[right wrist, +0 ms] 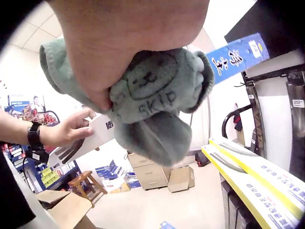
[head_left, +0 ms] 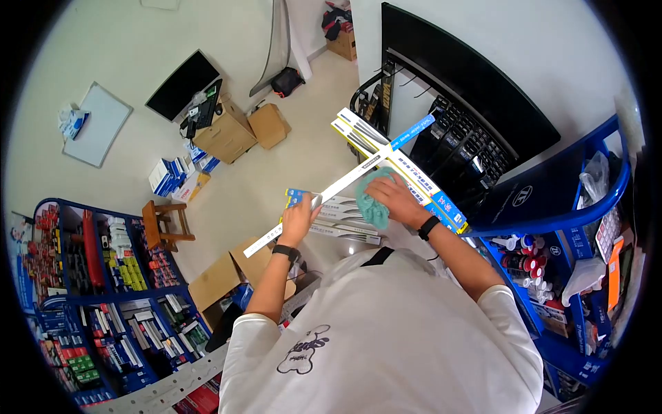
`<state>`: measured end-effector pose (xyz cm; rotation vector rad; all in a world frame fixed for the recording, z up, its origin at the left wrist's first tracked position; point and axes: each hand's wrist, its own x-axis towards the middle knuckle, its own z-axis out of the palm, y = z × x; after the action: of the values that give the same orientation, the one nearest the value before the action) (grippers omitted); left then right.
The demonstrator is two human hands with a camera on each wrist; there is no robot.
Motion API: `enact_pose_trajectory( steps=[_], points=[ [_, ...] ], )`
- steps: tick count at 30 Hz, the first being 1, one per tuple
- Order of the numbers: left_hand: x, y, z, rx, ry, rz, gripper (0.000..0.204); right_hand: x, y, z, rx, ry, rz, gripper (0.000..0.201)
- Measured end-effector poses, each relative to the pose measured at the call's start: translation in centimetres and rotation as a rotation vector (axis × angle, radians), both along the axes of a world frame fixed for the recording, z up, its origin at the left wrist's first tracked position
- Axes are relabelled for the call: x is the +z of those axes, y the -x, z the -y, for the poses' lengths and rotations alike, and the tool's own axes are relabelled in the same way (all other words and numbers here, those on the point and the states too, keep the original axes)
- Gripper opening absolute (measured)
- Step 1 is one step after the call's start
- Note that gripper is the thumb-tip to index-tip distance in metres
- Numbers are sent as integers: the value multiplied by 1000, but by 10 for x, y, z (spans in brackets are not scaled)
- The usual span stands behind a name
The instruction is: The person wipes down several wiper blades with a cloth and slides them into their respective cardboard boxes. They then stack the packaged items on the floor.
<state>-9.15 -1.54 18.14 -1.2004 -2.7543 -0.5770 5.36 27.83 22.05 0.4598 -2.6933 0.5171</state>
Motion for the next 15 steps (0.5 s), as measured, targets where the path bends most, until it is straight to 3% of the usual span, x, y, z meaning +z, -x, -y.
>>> enact_pose_trajectory(
  steps=[6, 8, 12, 15],
  points=[
    [12, 1, -5, -53, 53, -52, 31, 21, 13, 7, -6, -43, -105, 45],
    [30, -6, -17, -81, 151, -62, 25, 25, 24, 13, 76, -151, -176, 46],
    [34, -11, -30, -159, 159, -114, 18, 35, 40, 41, 117, -193, -134, 52],
    [32, -12, -32, -173, 160, -133, 11, 27, 44, 52, 11, -283, -177, 51]
  ],
)
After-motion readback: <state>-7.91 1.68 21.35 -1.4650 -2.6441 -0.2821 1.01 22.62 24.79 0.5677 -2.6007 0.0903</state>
